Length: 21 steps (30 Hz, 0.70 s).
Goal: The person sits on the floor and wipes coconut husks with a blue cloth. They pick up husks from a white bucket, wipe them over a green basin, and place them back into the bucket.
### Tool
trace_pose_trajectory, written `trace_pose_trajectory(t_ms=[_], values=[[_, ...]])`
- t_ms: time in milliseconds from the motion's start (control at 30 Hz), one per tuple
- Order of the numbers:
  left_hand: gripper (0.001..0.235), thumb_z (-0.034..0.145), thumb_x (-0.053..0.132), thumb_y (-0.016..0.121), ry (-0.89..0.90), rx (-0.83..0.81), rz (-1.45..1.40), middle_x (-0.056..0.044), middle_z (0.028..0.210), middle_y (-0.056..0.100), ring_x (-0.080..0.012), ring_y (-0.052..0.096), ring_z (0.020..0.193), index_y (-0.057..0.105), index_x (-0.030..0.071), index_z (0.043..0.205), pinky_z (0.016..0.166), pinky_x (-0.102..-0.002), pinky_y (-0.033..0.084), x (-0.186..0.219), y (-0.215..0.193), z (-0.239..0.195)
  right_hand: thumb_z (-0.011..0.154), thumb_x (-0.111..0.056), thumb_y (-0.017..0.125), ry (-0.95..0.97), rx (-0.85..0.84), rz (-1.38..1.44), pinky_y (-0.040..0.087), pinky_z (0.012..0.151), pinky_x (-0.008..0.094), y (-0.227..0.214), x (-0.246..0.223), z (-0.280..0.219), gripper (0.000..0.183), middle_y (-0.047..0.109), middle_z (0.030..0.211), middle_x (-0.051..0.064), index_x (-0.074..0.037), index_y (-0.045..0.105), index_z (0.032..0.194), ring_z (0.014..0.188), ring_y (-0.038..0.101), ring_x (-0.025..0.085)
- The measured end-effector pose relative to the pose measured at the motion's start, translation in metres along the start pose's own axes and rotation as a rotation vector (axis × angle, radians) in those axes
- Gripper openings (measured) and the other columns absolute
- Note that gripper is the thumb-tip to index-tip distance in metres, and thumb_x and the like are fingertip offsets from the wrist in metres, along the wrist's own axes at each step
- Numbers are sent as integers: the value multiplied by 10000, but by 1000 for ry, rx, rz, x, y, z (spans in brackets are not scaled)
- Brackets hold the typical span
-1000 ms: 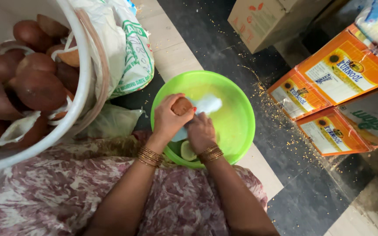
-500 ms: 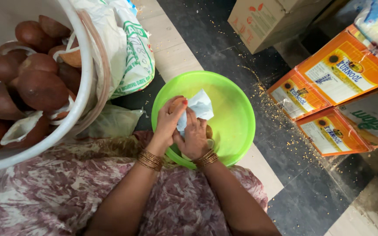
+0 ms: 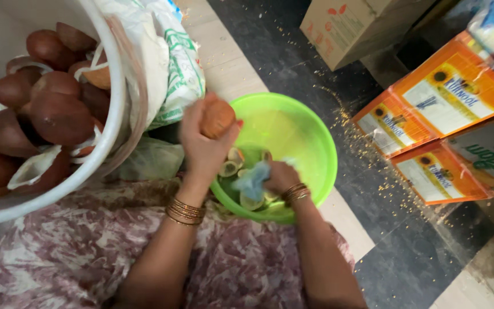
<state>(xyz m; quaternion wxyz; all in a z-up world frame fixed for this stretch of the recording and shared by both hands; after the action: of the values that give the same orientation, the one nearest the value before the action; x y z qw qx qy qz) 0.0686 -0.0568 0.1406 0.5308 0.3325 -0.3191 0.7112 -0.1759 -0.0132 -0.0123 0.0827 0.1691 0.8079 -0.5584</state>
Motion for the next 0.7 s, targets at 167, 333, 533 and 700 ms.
trace_pose_trajectory(t_ms=[167,333,533,700], values=[[779,985,480,697,268,426,732,-119,1659,129,-334,119,1536,322,242,1625,1262,-561,210,36,-81,47,706,-331,783,88,291,199,571,840,476,-48,37,-7,411,759,983,147,-178,723,1083,931,725,349],[787,1007,741,268,-781,-56,1412,-168,1696,24,-370,39,1597,159,327,1668,1311,-560,16,14,-94,79,704,-303,770,178,295,107,544,873,492,-51,31,-11,385,748,1012,153,-163,722,1058,982,698,377],[422,912,158,755,262,-210,508,-263,1580,354,-459,253,1520,636,46,1301,1215,-664,200,7,40,17,780,-151,679,40,287,-58,534,849,527,-13,32,46,284,716,1074,198,-83,688,1055,1016,669,418],[356,800,138,760,124,-495,453,-260,1380,531,-447,410,1393,693,22,1130,1173,-589,292,-61,96,-26,960,-238,592,-239,41,-155,498,945,490,78,13,125,300,655,1223,215,-62,628,1200,1123,609,386]])
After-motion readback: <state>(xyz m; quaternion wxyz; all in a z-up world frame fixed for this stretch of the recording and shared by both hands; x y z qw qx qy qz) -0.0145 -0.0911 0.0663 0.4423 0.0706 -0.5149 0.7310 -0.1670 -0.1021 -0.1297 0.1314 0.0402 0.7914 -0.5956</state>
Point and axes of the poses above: each hand's wrist, its own z-axis towards the middle knuckle, its own y-axis out of the palm, x = y × z, the point moved 4 cm from there along z, towards the middle knuckle
